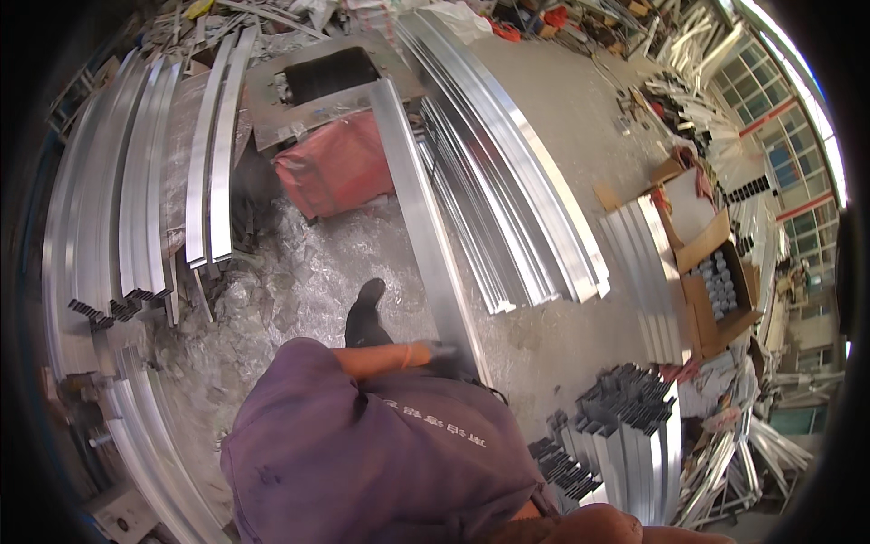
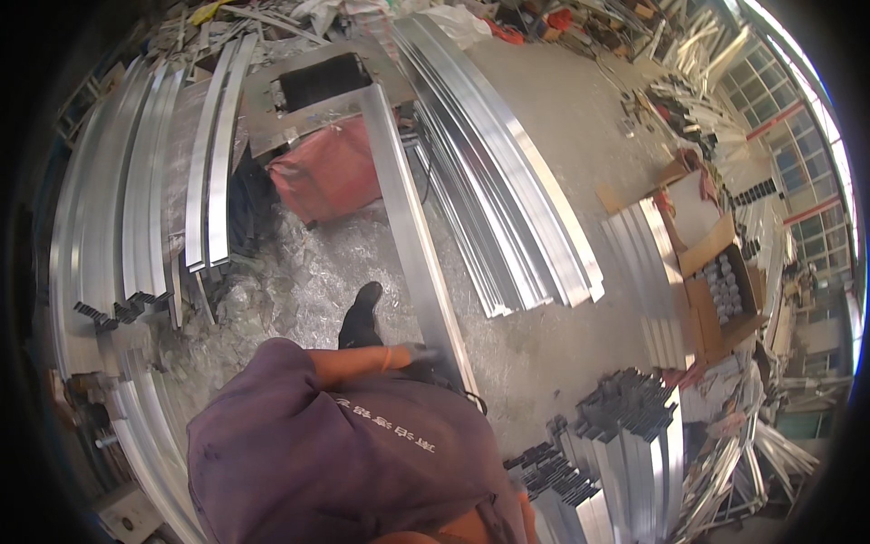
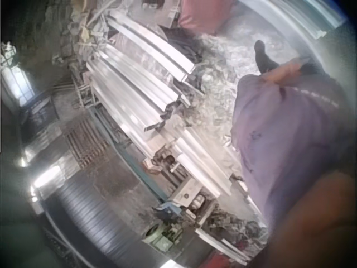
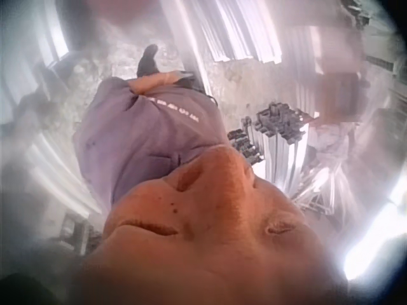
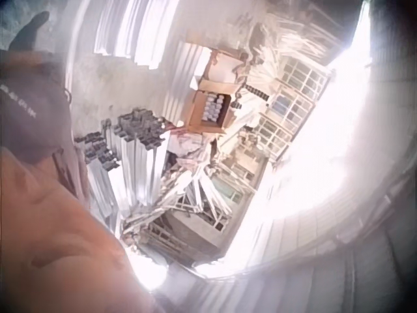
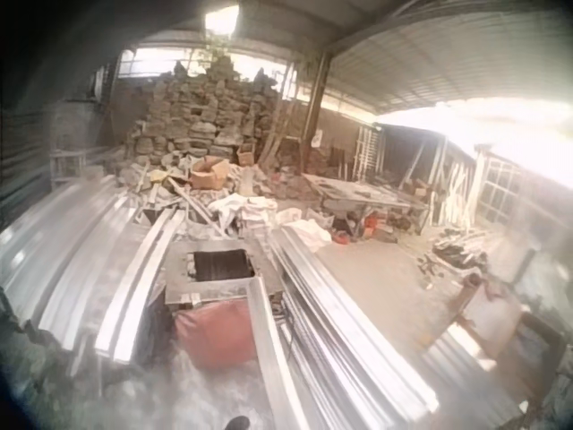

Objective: The person repeatedly picks up long silver metal profiles from a pile on the floor and places them onto a growing stack. The person handles the profiles one at a time, lifting and positioning them carefully.

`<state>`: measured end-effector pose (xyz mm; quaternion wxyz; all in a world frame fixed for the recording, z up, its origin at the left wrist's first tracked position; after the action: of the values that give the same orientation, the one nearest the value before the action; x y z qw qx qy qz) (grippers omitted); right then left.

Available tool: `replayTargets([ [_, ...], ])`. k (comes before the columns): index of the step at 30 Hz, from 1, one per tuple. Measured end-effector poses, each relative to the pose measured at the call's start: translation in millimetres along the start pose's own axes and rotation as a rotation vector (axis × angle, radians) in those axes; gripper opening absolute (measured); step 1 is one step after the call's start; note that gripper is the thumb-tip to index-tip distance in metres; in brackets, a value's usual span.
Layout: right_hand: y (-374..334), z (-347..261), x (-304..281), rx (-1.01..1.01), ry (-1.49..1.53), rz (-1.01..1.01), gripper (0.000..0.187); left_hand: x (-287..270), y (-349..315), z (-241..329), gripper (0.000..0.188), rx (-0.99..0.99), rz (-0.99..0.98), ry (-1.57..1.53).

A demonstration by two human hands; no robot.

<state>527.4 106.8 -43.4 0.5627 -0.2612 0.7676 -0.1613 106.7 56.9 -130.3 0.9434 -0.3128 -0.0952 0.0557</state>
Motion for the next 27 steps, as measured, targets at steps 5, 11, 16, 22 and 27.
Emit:
replayTargets([
  [5,-19.7,14.4,-7.4,0.039,0.065,0.022,0.058,-29.9,6.1,21.2,0.086,-0.163,0.098,-0.344],
  [11,-25.0,20.7,-7.6,0.058,0.051,-0.043,0.053,-34.4,-16.4,58.0,0.09,-0.269,0.189,-0.625],
  [16,-28.5,24.9,-8.9,0.075,0.032,-0.072,0.049,-59.6,-46.2,107.8,0.098,-0.201,0.411,-0.681],
  [22,-36.8,30.6,-14.1,0.08,0.045,-0.068,0.045,-84.5,-37.5,98.4,0.071,-0.143,0.525,-0.57],
  [27,-52.5,41.6,-18.0,0.07,0.079,-0.028,0.041,-81.9,-48.9,99.7,0.075,-0.145,0.446,-0.555],
])
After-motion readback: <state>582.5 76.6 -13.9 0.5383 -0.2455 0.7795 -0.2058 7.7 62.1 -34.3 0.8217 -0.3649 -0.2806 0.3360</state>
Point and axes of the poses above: each hand's wrist, its own y-axis towards the middle knuckle, its own x-axis out of the palm, z = x × y, the point moved 9 cm from there along y, towards the middle knuckle, and after that the axes turned 6 degrees about z, right-handed, at the moved point
